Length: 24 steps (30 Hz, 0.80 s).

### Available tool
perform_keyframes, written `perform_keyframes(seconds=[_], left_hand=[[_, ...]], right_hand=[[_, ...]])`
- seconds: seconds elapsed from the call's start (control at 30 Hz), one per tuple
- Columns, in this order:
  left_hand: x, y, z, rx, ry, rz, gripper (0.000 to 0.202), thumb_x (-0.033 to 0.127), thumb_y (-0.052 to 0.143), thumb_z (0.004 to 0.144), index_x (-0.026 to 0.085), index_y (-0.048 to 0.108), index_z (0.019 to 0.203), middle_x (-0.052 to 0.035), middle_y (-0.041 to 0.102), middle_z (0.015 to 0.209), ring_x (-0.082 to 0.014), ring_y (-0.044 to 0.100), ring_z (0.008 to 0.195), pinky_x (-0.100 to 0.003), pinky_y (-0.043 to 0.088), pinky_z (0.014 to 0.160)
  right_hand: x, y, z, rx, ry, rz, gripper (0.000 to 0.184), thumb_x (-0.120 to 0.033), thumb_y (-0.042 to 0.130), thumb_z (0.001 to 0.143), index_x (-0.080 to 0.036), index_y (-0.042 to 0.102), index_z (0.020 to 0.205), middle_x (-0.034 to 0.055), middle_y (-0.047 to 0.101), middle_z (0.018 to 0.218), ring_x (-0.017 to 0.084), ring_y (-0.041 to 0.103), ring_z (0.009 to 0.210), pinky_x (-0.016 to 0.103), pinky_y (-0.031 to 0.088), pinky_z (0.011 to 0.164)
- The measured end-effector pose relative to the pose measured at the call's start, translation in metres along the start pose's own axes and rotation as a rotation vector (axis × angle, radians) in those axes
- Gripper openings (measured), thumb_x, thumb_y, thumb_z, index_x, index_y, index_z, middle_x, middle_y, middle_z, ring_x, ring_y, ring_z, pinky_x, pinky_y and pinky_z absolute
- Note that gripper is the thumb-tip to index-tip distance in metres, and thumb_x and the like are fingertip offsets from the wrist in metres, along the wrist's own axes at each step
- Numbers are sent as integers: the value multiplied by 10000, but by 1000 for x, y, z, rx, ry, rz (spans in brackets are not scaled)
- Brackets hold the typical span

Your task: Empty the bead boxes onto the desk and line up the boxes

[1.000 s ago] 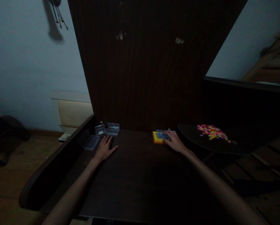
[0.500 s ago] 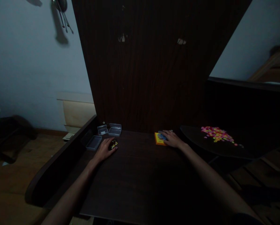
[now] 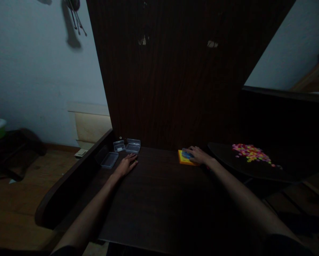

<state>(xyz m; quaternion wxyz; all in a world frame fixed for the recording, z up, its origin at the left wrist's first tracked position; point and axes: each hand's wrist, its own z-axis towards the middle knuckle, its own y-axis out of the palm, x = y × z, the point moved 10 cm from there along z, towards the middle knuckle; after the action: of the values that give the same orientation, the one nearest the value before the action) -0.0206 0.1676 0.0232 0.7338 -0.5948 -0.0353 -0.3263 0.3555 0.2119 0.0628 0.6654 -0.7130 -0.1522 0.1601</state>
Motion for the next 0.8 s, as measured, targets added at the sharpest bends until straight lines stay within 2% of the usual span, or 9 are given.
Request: perform_keyframes(seconds=[0.1, 0.2, 0.27, 0.37, 0.47, 0.57, 0.67, 0.73, 0.8], left_hand=[[1, -2, 4, 25, 12, -28, 541, 516, 383, 953, 139, 696, 1182, -145, 631, 1321, -297, 529, 1307, -468, 438, 1095], [1, -3, 6, 42, 8, -45, 469, 481, 416, 942, 158, 715, 1103, -135, 668, 1263, -283, 591, 1235, -433, 473, 1062], [1, -7, 4, 66, -5, -65, 439, 464, 466, 919, 161, 682, 1153, -127, 676, 1242, -266, 633, 1168, -408, 504, 1027], [4, -22, -6, 198, -31, -95, 513, 452, 548, 874, 156, 582, 1291, -125, 658, 1260, -260, 642, 1134, -416, 518, 1004], [21, -33, -19, 289, 30, -66, 569, 431, 578, 867, 168, 519, 1368, -126, 628, 1292, -265, 597, 1188, -437, 487, 1039], [46, -21, -22, 169, 141, 29, 601, 411, 595, 862, 198, 497, 1415, -117, 572, 1380, -288, 495, 1308, -473, 425, 1102], [54, -7, -16, 72, 144, 151, 542, 462, 617, 841, 173, 625, 1299, -136, 526, 1433, -372, 371, 1396, -580, 321, 1148], [53, -6, -11, 72, 105, 190, 482, 496, 597, 852, 151, 704, 1171, -154, 510, 1443, -402, 346, 1404, -602, 315, 1142], [51, -8, -9, 106, 85, 200, 431, 494, 563, 875, 147, 743, 1054, -158, 518, 1430, -395, 354, 1398, -581, 347, 1133]], right_hand=[[-8, -2, -2, -11, 4, 18, 660, -261, 602, 789, -206, 494, 1438, 164, 570, 1273, 308, 558, 1111, 436, 426, 982], [-30, -9, -6, 41, -13, 24, 637, -307, 627, 796, -219, 511, 1416, 153, 567, 1266, 316, 533, 1145, 452, 421, 994], [-57, -14, -10, 102, -83, 45, 630, -326, 627, 802, -204, 513, 1410, 153, 556, 1269, 320, 513, 1165, 468, 412, 1010], [-101, -18, -18, 179, -209, 136, 620, -270, 624, 787, -224, 516, 1396, 124, 552, 1261, 290, 510, 1160, 454, 419, 1016], [-139, -13, -25, 197, -311, 200, 607, -268, 641, 782, -230, 529, 1378, 117, 544, 1272, 286, 511, 1154, 455, 433, 1010], [-168, -1, -27, 147, -382, 197, 595, -281, 673, 771, -230, 556, 1352, 118, 551, 1279, 292, 510, 1158, 461, 436, 1016], [-187, 4, -26, 115, -415, 157, 590, -282, 690, 768, -220, 567, 1341, 130, 553, 1291, 306, 514, 1160, 473, 446, 1007], [-196, 4, -28, 120, -434, 144, 589, -276, 694, 770, -217, 566, 1341, 132, 557, 1290, 308, 515, 1162, 472, 451, 1001], [-202, 2, -30, 141, -443, 149, 589, -271, 695, 770, -226, 562, 1342, 125, 560, 1287, 302, 516, 1162, 470, 449, 1007]])
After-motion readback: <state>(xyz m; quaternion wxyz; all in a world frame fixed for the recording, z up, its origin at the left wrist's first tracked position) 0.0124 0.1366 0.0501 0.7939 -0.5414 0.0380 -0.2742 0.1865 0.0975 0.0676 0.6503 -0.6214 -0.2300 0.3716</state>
